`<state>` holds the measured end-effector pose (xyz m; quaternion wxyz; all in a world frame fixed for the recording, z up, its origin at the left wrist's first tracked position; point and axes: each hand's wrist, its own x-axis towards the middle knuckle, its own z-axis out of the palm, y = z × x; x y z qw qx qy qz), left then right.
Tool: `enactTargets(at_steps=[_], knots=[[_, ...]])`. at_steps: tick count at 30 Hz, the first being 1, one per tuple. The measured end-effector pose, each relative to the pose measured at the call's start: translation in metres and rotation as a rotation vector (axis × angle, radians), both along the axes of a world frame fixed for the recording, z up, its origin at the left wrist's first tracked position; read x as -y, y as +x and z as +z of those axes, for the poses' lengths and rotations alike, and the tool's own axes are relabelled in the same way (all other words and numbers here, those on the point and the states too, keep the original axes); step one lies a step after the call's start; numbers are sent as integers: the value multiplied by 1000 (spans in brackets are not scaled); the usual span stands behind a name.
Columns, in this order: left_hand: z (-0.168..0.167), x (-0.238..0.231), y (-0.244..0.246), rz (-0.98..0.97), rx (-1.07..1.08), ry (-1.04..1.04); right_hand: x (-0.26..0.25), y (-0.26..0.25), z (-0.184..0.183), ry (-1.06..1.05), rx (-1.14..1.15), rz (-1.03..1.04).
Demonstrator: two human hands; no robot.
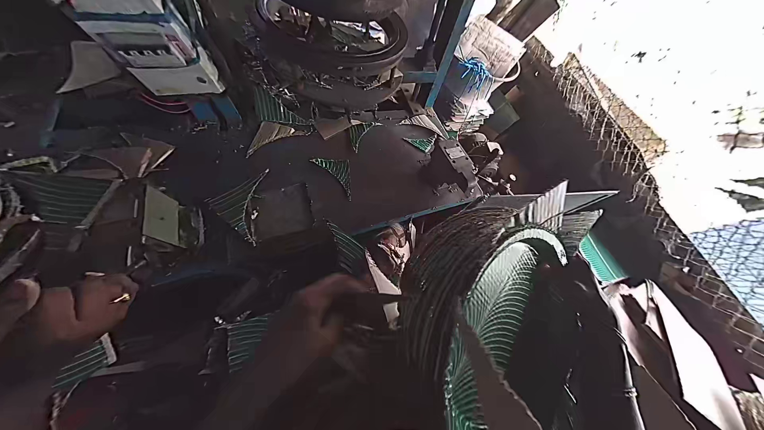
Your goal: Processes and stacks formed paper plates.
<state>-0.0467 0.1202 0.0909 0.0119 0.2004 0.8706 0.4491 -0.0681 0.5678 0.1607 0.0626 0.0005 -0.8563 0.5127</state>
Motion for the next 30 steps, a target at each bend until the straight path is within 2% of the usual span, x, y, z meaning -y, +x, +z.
enactTargets(at_steps=[3, 4, 5, 6, 8, 10, 12, 14, 16, 18, 20, 21, 23, 26, 28, 30], knots=[[-44, 66, 13, 128, 219, -356, -5, 21, -6, -191, 80, -262], [-49, 74, 14, 108, 252, -364, -6, 26, -8, -261, 79, -305], [-47, 68, 11, 65, 185, -307, -5, 27, -11, -303, 38, -309], [-37, 47, 10, 24, 144, -201, -6, 28, -16, -335, -13, -295], [1, -8, 1, -124, 155, 135, -9, 20, -32, -435, -114, -215], [32, -53, -18, -268, 157, 244, 4, 8, -33, -428, -76, -297], [50, -68, -56, -297, 208, 183, -10, -8, -81, -384, -195, -275], [48, -48, -112, -294, 207, 195, 1, -12, -99, -284, -9, -340], [54, -10, -154, -143, 120, 201, 35, -8, -94, -254, 192, -383], [93, 10, -151, 37, 51, 129, 59, 0, -115, -284, 310, -350], [109, -5, -140, 32, -100, -76, 70, 12, -143, -326, 336, -343], [103, -22, -134, -34, -189, -185, 71, 16, -147, -327, 335, -318], [66, -60, -123, -145, -280, -433, 63, 14, -142, -296, 354, -247], [-3, -83, -122, -283, -100, -761, 38, -13, -131, -324, 434, -238], [-36, -82, -118, -305, -121, -751, 19, -41, -133, -344, 431, -281], [-48, -82, -110, -310, -166, -707, 5, -55, -125, -304, 362, -222]])
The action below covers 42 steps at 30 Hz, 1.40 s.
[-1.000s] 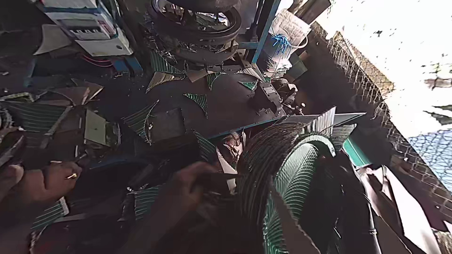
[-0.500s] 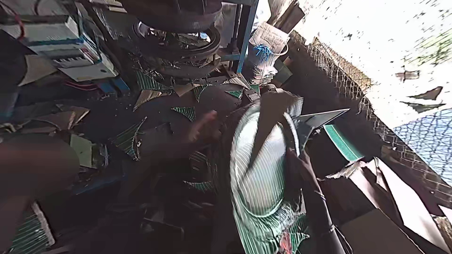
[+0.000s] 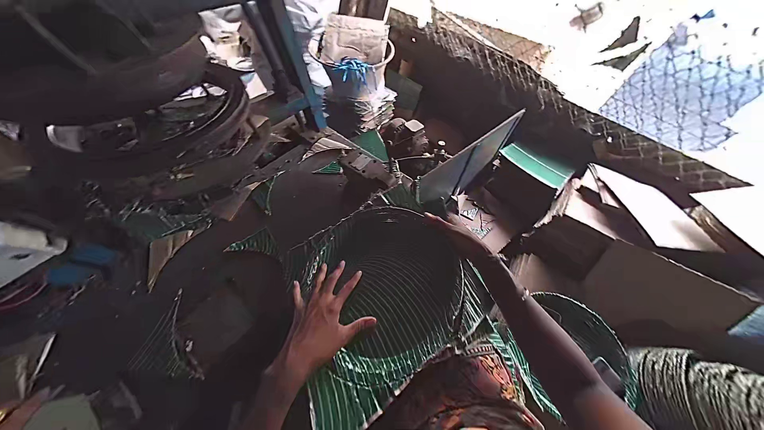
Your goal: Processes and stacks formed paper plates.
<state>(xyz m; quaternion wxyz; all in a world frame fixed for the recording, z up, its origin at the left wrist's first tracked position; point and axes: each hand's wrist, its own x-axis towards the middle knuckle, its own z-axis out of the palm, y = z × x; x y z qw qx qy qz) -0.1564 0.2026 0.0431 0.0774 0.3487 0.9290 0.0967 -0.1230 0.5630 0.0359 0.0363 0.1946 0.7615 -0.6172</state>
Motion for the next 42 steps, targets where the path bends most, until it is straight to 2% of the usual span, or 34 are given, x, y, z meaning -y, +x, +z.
enactTargets(at_steps=[3, 5, 8, 10, 11, 12, 14, 15, 17, 18, 19, 20, 22, 23, 25, 28, 32, 33, 35, 38, 39, 41, 42], knots=[[-2, -2, 7, 0, -27, 53, 3, -8, 29, 73, -161, 98], [-5, 1, 8, -4, -60, 71, 1, -18, 20, 216, -191, 93], [-12, 8, 8, -11, -95, 86, -31, -41, -15, 507, 11, -148], [-15, 11, 10, -2, -78, 82, -84, -42, -47, 633, 157, -371], [-14, 13, 10, -2, -69, 75, -112, -39, -71, 704, 158, -445], [-13, 12, 9, -3, -70, 83, -135, -36, -88, 785, 162, -432], [-12, 10, 5, 1, -70, 152, -146, -33, -87, 843, 107, -250], [-10, 9, 1, 14, -65, 225, -130, -34, -69, 798, 37, -146], [-3, 5, -17, 75, -56, 416, -71, -40, -15, 462, -54, 120], [1, 3, -30, 118, -64, 484, -42, -41, 9, 250, -4, 268], [1, 2, -47, 174, -60, 512, -19, -44, 25, 135, 39, 386], [0, 3, -64, 228, -10, 510, -3, -52, 29, 114, 67, 468], [-5, 4, -93, 297, 215, 428, 8, -78, 14, 132, 138, 566], [-8, 2, -100, 307, 340, 399, 4, -89, 0, 121, 179, 594], [-10, -1, -97, 309, 454, 429, -1, -98, -13, 55, 253, 625], [-10, 6, -64, 345, 524, 624, 19, -79, -1, 0, 370, 595], [-8, 18, -8, 517, 502, 981, 24, -26, 0, -56, 321, 504], [-6, 24, 9, 538, 498, 1016, 17, -10, -3, -76, 314, 438], [-11, 46, 49, 489, 539, 910, 0, 19, 1, -66, 314, 304], [-18, 91, 112, 340, 809, 421, 15, 48, 43, 66, 368, 122], [-21, 103, 122, 302, 854, 346, 20, 60, 46, 135, 361, 76], [-10, 111, 122, 400, 746, 439, 13, 88, 8, 248, 131, -11], [4, 108, 114, 460, 649, 574, 14, 94, 3, 238, 195, -49]])
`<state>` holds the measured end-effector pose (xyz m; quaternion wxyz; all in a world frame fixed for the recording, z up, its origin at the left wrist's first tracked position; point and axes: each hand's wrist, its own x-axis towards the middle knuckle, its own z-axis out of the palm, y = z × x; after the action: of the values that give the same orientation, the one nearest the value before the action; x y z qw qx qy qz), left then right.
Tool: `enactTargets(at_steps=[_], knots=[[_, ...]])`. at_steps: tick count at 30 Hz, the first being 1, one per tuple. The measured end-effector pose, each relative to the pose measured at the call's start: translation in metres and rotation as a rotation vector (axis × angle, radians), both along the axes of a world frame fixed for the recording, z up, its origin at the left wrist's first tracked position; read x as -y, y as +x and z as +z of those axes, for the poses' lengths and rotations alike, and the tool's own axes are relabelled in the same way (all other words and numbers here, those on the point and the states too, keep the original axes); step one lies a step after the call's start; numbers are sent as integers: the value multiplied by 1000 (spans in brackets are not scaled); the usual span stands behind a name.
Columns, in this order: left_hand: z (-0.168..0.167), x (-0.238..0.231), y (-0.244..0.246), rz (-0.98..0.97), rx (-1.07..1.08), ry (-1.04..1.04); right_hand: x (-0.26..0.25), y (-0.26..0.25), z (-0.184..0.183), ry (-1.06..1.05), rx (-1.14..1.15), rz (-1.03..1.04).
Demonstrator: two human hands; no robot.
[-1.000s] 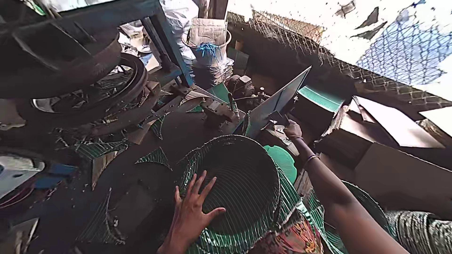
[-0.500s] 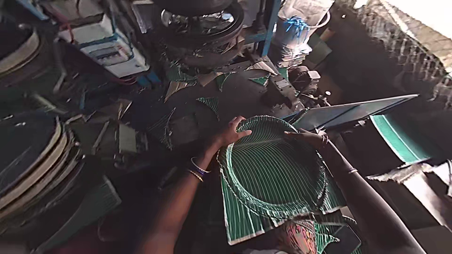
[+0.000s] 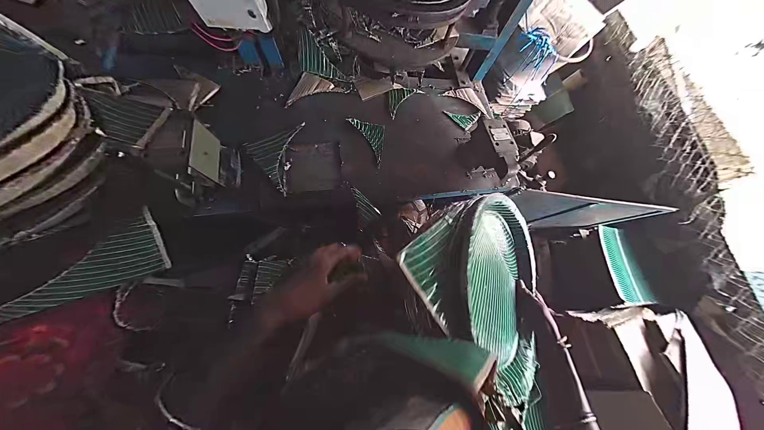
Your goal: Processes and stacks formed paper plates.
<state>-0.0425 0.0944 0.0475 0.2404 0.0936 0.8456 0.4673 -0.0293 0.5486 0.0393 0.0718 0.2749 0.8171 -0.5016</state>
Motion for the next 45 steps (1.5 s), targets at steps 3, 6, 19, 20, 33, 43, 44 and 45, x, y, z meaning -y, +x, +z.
enactTargets(at_steps=[3, 6, 19, 20, 33, 43, 44, 45], knots=[[61, -41, -34, 125, -211, 302, 7, 5, -21, -3, -46, -229], [106, -102, -48, -25, -291, 270, 5, 15, -16, -22, -115, -343], [-10, 58, 12, -122, 18, -622, -13, 94, -67, -325, -296, -735], [-2, 53, 4, -66, -120, -538, -8, 89, -66, -351, -340, -751], [50, -183, -19, -440, -137, -145, -2, 14, -37, -210, -627, -1091], [30, -54, -69, -101, -297, -213, -47, 25, -67, -474, -810, -1154], [25, -98, -71, -114, -295, -46, -39, 21, -60, -511, -785, -1163], [19, -143, -72, -141, -254, 90, -30, 20, -53, -558, -767, -1168]])
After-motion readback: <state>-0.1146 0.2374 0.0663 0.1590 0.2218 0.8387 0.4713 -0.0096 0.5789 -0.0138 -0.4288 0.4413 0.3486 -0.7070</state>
